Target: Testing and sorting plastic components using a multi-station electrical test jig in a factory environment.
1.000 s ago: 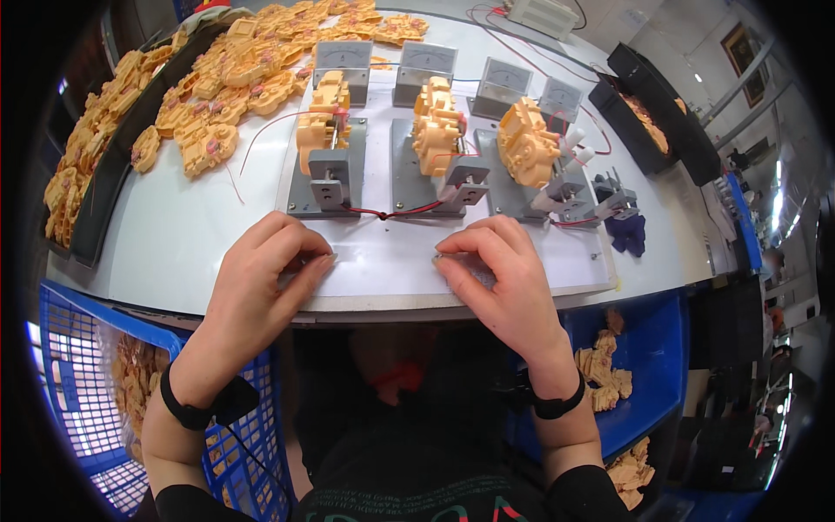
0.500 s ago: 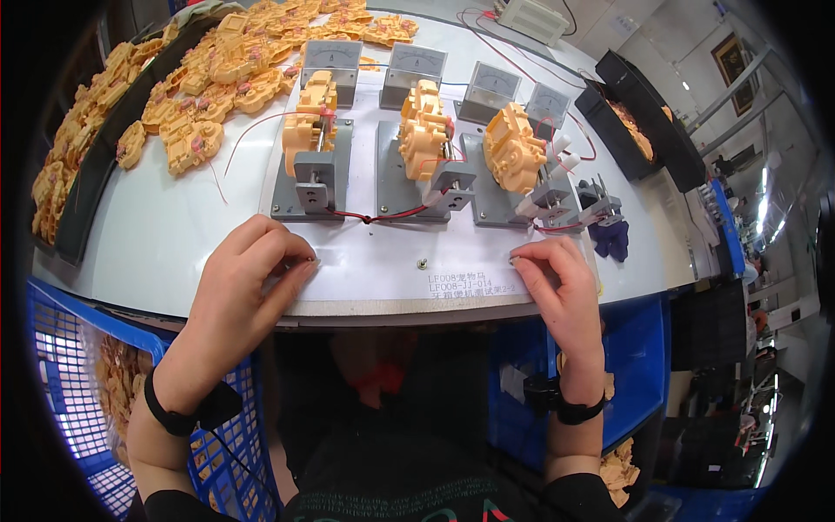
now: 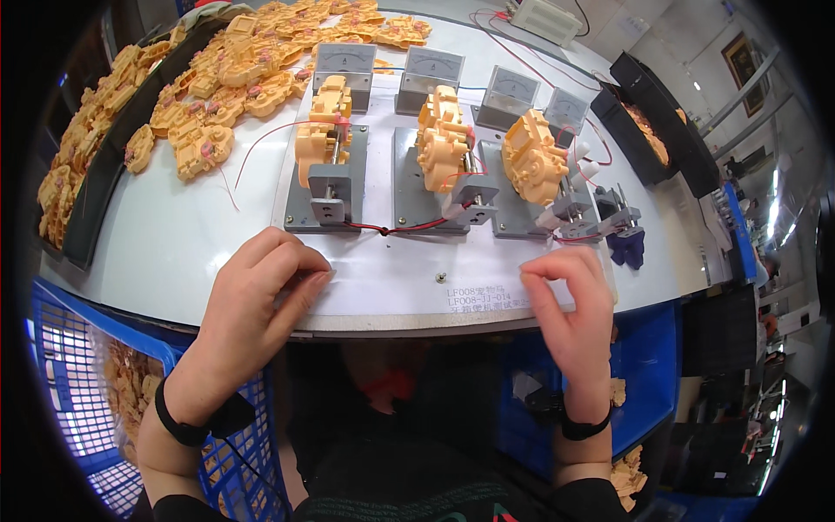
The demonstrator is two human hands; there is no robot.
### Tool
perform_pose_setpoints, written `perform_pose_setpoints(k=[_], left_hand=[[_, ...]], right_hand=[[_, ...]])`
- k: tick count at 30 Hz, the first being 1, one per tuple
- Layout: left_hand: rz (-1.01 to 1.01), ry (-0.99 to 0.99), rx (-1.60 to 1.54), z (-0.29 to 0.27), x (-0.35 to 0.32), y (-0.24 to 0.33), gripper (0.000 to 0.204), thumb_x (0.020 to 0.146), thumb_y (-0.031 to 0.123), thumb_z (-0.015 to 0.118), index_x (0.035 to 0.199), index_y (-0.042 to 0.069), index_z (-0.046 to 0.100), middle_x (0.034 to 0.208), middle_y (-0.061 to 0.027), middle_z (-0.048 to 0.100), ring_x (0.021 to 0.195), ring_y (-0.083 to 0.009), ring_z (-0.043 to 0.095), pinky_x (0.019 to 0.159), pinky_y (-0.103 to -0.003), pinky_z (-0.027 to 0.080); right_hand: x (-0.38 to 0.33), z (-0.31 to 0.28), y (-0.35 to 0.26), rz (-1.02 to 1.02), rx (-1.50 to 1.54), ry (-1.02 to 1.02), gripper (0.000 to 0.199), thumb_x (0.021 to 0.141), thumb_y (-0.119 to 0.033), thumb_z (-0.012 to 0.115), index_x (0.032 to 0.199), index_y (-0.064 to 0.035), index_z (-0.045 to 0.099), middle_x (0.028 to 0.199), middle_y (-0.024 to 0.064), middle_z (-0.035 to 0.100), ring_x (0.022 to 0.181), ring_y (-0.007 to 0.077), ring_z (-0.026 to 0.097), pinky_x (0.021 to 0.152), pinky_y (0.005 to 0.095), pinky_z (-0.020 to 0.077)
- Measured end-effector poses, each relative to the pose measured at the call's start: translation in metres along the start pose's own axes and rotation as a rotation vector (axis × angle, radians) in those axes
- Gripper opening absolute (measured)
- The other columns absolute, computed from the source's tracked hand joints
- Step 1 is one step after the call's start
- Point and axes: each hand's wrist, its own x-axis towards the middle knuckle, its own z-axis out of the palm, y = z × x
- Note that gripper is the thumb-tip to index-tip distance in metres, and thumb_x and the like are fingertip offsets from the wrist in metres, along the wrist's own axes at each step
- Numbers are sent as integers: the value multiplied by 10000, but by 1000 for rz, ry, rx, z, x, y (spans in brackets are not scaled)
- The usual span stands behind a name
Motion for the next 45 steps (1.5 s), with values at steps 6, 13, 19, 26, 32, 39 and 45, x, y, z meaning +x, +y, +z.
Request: perform_pose_setpoints(k=[6, 13, 19, 26, 32, 39, 45], left_hand=[[-50, -9, -9, 1, 3, 3, 69, 899, 22, 704, 962, 20, 676, 902, -115, 625, 837, -294, 631, 727, -363, 512], [-102, -12, 38, 1, 1, 6, 146, 816, -28, 747, 935, 25, 682, 884, -117, 610, 827, -289, 618, 719, -360, 497], [-88, -28, 111, -2, -2, 1, 146, 826, -117, 674, 918, -9, 637, 907, -87, 550, 727, -165, 555, 645, -262, 443], [-196, -46, 79, 1, -1, 10, 143, 828, -101, 680, 925, -6, 636, 925, -78, 554, 725, -137, 535, 634, -248, 425], [-193, -44, 101, 1, -2, 11, 130, 835, -95, 667, 921, -4, 633, 923, -81, 550, 729, -145, 533, 638, -255, 420], [-195, -24, 77, 3, 0, 11, 114, 850, -92, 647, 922, -7, 624, 925, -81, 542, 737, -142, 526, 641, -253, 414], [-196, -30, 84, 3, -1, 10, 96, 869, -82, 634, 927, -8, 622, 935, -82, 541, 739, -132, 523, 644, -250, 414]], right_hand=[[20, 41, -34, -334, 308, -144, 160, 814, -130, 838, 927, -96, 730, 776, 23, 657, 695, 208, 591, 672, 322, 444], [23, 63, -31, -303, 475, -96, 193, 809, -186, 860, 934, -113, 732, 710, 2, 623, 624, 205, 559, 603, 340, 408], [21, 63, -27, -261, 591, -79, 231, 817, -189, 867, 975, -103, 722, 689, -7, 577, 603, 206, 535, 589, 334, 393], [18, 62, -26, -254, 594, -39, 250, 800, -190, 888, 967, -81, 739, 682, -23, 578, 584, 164, 538, 563, 290, 389], [18, 63, -28, -259, 567, -14, 248, 792, -189, 894, 952, -73, 743, 670, -26, 556, 568, 160, 528, 553, 284, 385], [18, 66, -27, -257, 550, -13, 244, 792, -176, 891, 943, -69, 731, 661, -17, 546, 557, 168, 511, 545, 291, 365], [19, 66, -28, -259, 541, 8, 247, 789, -173, 893, 943, -72, 730, 658, -20, 543, 552, 166, 504, 541, 292, 362]])
